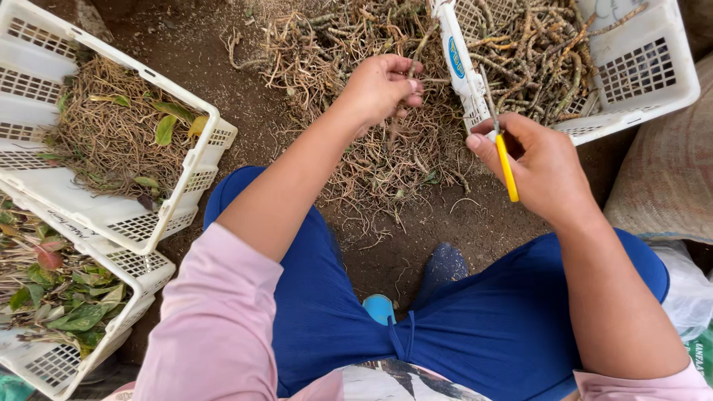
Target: The person sits on the ground and uses yellow-handled pruning shears to trim the roots of small plant cuttings. They hold each cutting in one hand and snip away excess root material, placing the trimmed pieces into a white plastic crate.
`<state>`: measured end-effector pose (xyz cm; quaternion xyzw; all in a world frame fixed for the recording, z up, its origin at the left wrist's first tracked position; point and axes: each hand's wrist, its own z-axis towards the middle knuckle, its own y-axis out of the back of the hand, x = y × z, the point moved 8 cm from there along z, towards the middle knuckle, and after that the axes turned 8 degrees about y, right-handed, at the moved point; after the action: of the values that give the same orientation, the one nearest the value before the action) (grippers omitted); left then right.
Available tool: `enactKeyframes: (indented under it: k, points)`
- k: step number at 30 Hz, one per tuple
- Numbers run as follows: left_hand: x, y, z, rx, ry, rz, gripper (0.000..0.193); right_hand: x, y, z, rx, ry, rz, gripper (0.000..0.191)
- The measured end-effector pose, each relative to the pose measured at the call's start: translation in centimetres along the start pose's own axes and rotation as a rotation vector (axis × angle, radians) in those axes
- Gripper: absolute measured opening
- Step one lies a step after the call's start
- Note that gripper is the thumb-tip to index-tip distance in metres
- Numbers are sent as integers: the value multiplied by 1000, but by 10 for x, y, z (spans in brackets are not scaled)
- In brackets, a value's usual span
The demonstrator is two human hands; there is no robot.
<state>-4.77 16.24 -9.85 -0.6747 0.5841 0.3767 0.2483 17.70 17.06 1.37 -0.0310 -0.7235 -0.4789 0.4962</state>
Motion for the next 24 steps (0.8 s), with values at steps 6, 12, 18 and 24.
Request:
enactKeyframes:
  k: [6,12,18,24]
  points:
    - [-12,-10,-64,115,-108,-456,31,23,-16,-6,75,112,-2,35]
    - [-17,-5,-106,246,-276,-735,36,51,-22,-12,63,281,-166,33]
    - [-21,4,-112,206,-400,-696,38,60,-23,-14,46,323,-326,37]
    - [-26,6,-115,203,-452,-576,38,57,-21,-16,38,342,-346,37]
